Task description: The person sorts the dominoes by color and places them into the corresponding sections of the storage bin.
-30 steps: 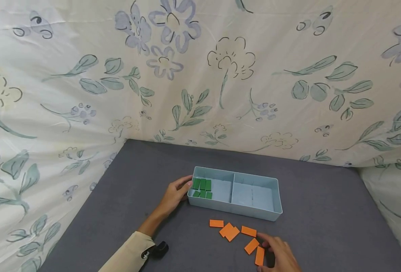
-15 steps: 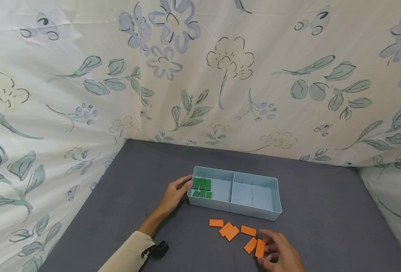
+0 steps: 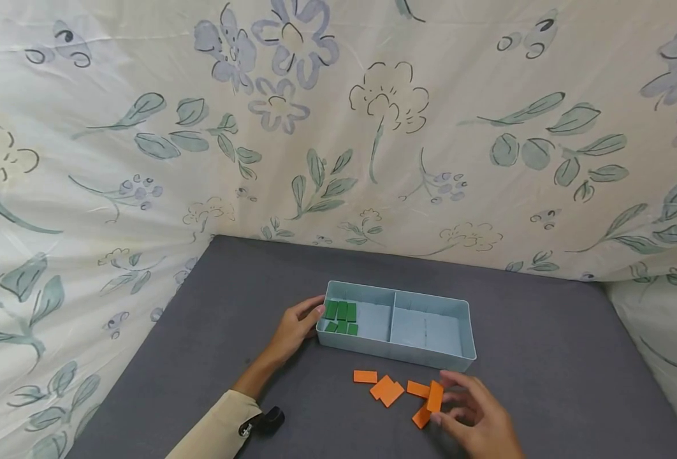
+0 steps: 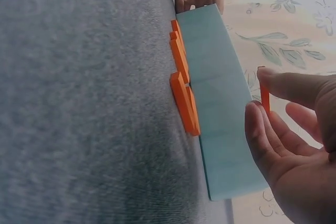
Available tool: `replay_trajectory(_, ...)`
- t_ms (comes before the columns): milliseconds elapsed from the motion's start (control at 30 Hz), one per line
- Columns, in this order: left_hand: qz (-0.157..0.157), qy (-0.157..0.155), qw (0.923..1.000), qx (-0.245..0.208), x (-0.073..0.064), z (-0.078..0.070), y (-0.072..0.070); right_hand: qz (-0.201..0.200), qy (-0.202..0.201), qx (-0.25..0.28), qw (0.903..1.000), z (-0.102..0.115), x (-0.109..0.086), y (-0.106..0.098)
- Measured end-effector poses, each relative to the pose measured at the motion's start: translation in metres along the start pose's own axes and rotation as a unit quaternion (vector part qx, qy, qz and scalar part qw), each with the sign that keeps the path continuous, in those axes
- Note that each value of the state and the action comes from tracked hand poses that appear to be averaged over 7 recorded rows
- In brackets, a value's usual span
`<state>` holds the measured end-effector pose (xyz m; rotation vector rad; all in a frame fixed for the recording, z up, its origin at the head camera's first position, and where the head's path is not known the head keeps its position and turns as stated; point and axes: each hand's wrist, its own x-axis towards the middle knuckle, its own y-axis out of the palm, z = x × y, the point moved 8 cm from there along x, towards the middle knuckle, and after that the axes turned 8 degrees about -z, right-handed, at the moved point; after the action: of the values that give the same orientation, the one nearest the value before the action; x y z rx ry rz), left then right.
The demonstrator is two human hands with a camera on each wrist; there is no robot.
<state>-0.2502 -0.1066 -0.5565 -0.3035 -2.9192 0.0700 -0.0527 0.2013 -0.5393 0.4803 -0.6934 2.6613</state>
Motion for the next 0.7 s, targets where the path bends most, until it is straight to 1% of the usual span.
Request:
replay_trajectory(133,0.005,0.000,1.0000,-0.003,-0.001,0.000,-0.001,-0.011,0.016,-0.017,0.9997,0.004,0.003,0.001)
replay_trajectory(367,0.006,-0.002,0.9999,-0.008,0.000,0.000,-0.003,-0.020,0.008,-0.026,0.9994,0.013,0.013,-0.001)
replay_trajectory(533,0.008,0.001,1.0000,-0.001,0.002,0.001,-0.004,-0.041,-0.019,-0.024,0.9987,0.019,0.020,-0.001)
replay_trajectory(700,0.010,0.003,0.9999,-0.006,0.004,0.000,-0.005,-0.046,-0.048,-0.023,0.9975,0.024,0.027,0.005)
